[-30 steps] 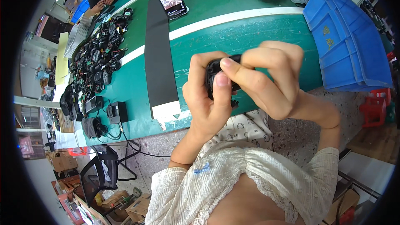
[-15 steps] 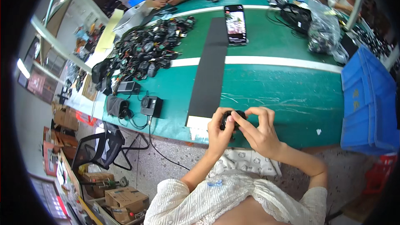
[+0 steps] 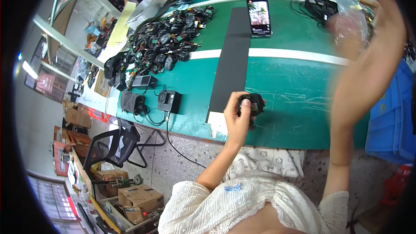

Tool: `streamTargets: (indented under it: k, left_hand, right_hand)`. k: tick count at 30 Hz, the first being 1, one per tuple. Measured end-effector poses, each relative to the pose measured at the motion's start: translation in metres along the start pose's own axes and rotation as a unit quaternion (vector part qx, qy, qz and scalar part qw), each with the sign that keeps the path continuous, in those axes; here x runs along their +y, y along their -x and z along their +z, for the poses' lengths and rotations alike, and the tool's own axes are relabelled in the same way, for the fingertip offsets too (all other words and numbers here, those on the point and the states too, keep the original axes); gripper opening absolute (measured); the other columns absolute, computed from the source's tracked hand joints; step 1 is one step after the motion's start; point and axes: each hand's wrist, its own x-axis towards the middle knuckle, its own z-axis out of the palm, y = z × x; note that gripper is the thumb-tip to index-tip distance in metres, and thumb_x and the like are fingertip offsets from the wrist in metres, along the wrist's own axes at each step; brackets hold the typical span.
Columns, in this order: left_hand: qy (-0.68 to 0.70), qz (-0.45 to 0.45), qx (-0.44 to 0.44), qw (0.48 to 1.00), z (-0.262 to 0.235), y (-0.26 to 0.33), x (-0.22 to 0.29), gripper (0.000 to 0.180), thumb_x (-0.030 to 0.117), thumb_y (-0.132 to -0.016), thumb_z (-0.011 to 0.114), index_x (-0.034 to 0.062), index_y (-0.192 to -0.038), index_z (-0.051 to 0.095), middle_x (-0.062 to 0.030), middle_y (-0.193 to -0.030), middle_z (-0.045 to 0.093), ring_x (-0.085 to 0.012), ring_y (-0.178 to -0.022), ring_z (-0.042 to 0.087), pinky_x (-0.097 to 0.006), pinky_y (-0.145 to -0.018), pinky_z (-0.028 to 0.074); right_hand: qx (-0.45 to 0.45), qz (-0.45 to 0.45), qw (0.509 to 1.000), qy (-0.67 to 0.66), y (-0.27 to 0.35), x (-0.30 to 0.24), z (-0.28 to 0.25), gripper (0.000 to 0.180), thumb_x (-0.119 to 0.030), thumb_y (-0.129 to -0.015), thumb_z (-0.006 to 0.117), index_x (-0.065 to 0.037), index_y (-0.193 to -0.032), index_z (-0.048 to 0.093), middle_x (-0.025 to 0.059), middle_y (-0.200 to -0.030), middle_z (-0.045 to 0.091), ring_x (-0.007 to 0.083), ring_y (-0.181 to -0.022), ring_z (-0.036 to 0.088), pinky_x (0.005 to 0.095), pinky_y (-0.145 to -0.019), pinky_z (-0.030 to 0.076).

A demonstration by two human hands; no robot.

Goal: The person assembles small electronic devices, likely computer mice, at a workbench. They insert batteries into the device casing, connect internal wires, and place the assembled units into a blue bin. The person handles multiple units sequentially, performing the same assembly steps for each.

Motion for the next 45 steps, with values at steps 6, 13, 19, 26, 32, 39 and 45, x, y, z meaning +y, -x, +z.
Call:
streamTargets:
  k: [6,13,19,26,32,39,45]
  left_hand:
    - [0.008,0.050,-0.046,0.998,0.005,-0.026,0.021,0.022,0.024,-0.094,0.037,0.0033,-0.091,0.046,-0.0141,-0.079,0.062,-0.0081,-0.057,0.053,-0.018,-0.047,0.042]
    - [0.016,0.075,-0.057,0.995,0.016,-0.039,0.026,0.026,0.026,-0.093,0.038,0.0022,-0.090,0.046,-0.0160,-0.076,0.062,-0.0088,-0.053,0.052,-0.019,-0.046,0.042]
    - [0.037,0.182,-0.062,0.981,0.030,-0.038,0.030,0.017,0.016,-0.086,0.050,0.0000,-0.091,0.052,-0.0067,-0.067,0.056,-0.0086,-0.056,0.051,-0.021,-0.050,0.041]
    - [-0.047,0.310,-0.075,0.947,0.024,-0.028,0.031,0.021,0.020,-0.078,0.058,0.0005,-0.086,0.055,-0.0071,-0.074,0.059,-0.0178,-0.057,0.050,-0.030,-0.063,0.041]
    - [-0.037,0.381,-0.092,0.919,0.028,-0.025,0.039,0.024,0.024,-0.078,0.058,0.0017,-0.087,0.055,-0.0051,-0.075,0.062,-0.0170,-0.057,0.055,-0.035,-0.074,0.039]
    - [-0.052,0.396,-0.097,0.912,0.029,-0.019,0.042,0.026,0.025,-0.077,0.058,0.0015,-0.087,0.055,-0.0049,-0.076,0.062,-0.0181,-0.058,0.054,-0.035,-0.075,0.039]
    - [-0.115,0.282,-0.123,0.944,0.025,-0.008,0.056,0.019,0.017,-0.075,0.060,0.0012,-0.085,0.056,-0.0069,-0.078,0.060,-0.0211,-0.064,0.052,-0.030,-0.067,0.040]
  right_hand:
    - [0.018,-0.015,0.999,0.025,-0.006,0.021,0.006,0.045,-0.015,-0.078,0.059,-0.003,-0.119,0.047,0.0162,-0.110,0.046,0.0280,-0.102,0.043,0.0371,-0.086,0.036]
    - [0.189,0.016,0.980,0.064,0.029,0.033,0.009,0.044,-0.020,-0.079,0.058,0.001,-0.116,0.047,0.0157,-0.110,0.048,0.0271,-0.100,0.047,0.0364,-0.085,0.038]
    - [0.133,0.115,0.972,-0.159,0.046,0.008,0.055,0.044,-0.018,-0.077,0.065,0.003,-0.112,0.049,0.0144,-0.105,0.049,0.0229,-0.091,0.051,0.0326,-0.080,0.042]
    - [0.154,0.121,0.938,-0.285,0.045,-0.001,0.049,0.032,-0.011,-0.078,0.063,0.002,-0.106,0.053,0.0128,-0.099,0.051,0.0194,-0.083,0.051,0.0283,-0.073,0.043]
    - [0.132,0.123,0.948,-0.261,0.050,-0.012,0.031,0.029,-0.007,-0.073,0.066,0.001,-0.099,0.057,0.0111,-0.092,0.053,0.0191,-0.082,0.050,0.0276,-0.070,0.042]
    - [0.091,0.109,0.958,-0.250,0.055,-0.017,0.017,0.031,-0.008,-0.077,0.064,0.003,-0.103,0.052,0.0140,-0.100,0.050,0.0210,-0.091,0.049,0.0291,-0.078,0.041]
    - [0.116,0.052,0.987,-0.096,0.057,-0.019,0.013,0.025,0.001,-0.074,0.064,0.000,-0.097,0.057,0.0135,-0.094,0.052,0.0210,-0.084,0.051,0.0275,-0.072,0.044]
